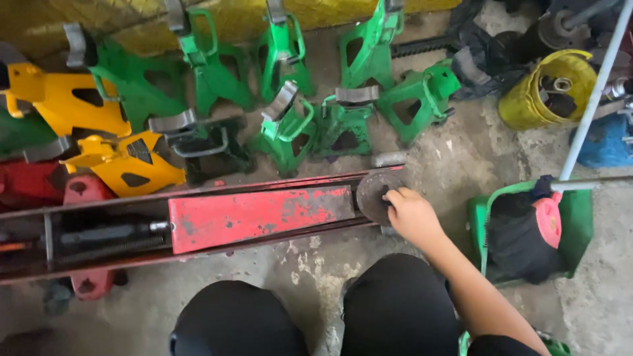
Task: The person sits on the floor and uses a black cloth to wipe and clean a small metal part. They then place the part on a red metal rack and proceed to wipe the rack itself. Finally, they pick up a green metal jack stand and wipe it with the cloth.
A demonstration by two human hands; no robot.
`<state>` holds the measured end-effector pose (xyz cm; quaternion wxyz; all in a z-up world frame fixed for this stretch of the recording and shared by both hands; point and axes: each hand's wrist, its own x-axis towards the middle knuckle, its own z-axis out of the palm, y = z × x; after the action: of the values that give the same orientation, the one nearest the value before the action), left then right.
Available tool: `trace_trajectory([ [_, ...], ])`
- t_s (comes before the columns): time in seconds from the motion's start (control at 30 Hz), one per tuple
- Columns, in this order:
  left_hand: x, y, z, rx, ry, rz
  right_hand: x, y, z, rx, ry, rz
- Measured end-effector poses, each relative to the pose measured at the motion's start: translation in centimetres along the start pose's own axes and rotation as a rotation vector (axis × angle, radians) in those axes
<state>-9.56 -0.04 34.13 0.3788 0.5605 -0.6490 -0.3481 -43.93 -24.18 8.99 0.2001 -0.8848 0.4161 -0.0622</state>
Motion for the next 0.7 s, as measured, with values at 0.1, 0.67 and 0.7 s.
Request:
trace_trajectory([
  [0.1,-2.2,0.9,-0.6,0.034,0.06,-0.004,0.7,-0.9,0.6,-0.044,0.05,-0.06],
  [0.67,-26.5,-17.8,0.6,0.232,0.281,-0.032,-0.4,-0.8,0.4,-0.025,0.121,-0.048],
  [0.7,-27.1,-17.5,0.1,0.241,0.293,-0.034,-0.5,-0.4,0.3,-0.028,0.102,-0.128],
])
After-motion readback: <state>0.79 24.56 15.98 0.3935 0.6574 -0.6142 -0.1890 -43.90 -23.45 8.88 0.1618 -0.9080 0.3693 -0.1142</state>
